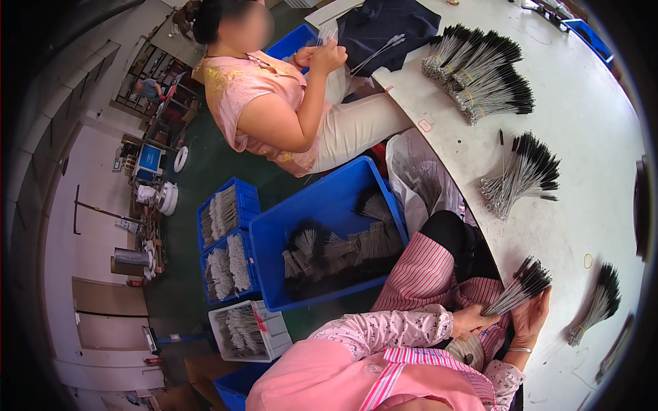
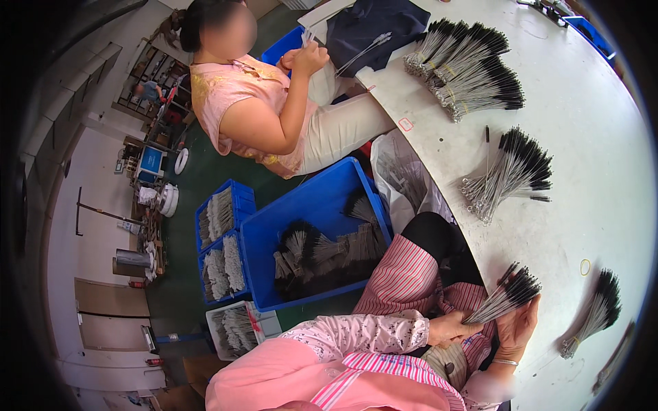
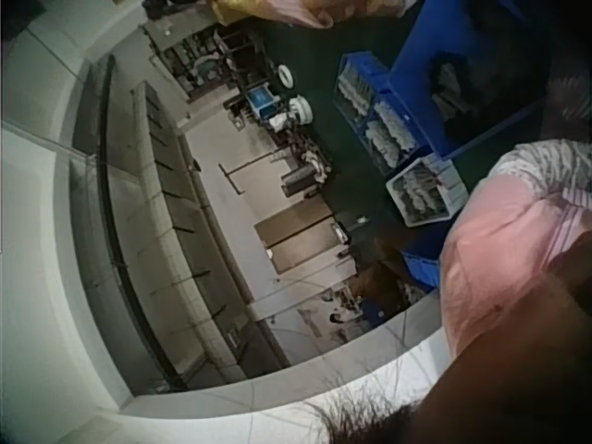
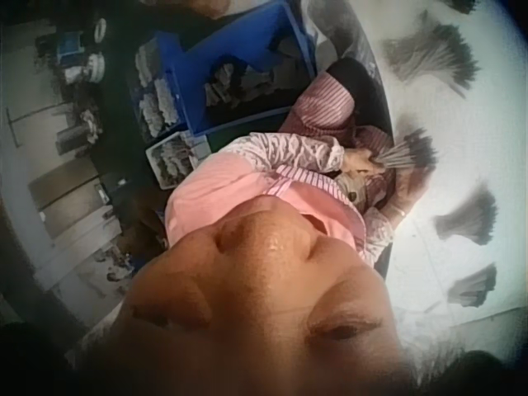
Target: The person gathers bundles of black-bristled brushes from a blue bin, aligns them by hand, and secures them with rubber bands. The person places the finished bundles on the table.
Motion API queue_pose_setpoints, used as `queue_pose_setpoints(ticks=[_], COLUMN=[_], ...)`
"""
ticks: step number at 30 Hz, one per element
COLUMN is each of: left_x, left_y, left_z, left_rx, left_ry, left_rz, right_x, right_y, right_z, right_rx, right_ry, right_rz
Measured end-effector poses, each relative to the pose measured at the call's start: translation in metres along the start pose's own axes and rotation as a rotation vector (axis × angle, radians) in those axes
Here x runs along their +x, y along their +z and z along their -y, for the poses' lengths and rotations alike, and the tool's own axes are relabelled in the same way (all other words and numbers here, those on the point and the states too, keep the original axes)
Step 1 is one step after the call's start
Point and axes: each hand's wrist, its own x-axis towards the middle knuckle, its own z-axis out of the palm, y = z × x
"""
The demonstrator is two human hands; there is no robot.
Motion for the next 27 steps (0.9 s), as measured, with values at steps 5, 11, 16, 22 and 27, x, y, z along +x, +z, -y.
queue_pose_setpoints(ticks=[5,11,16,22,27], left_x=[-0.001,-0.007,-0.004,-0.001,-0.001], left_y=[-0.001,0.011,0.011,0.011,0.003], left_z=[0.001,-0.006,-0.003,0.010,0.010], left_rx=[-0.023,0.057,0.013,0.063,0.145], left_ry=[-0.011,0.079,0.299,0.362,0.473], left_rz=[0.019,-0.047,0.007,-0.064,-0.135], right_x=[0.001,0.001,0.001,-0.003,-0.001], right_y=[0.004,0.002,0.001,0.001,0.004], right_z=[0.001,0.002,0.004,0.000,-0.006], right_rx=[-0.005,0.032,0.038,0.018,0.051], right_ry=[-0.006,-0.029,-0.036,-0.069,-0.089], right_rz=[-0.010,-0.026,-0.045,-0.050,-0.007])
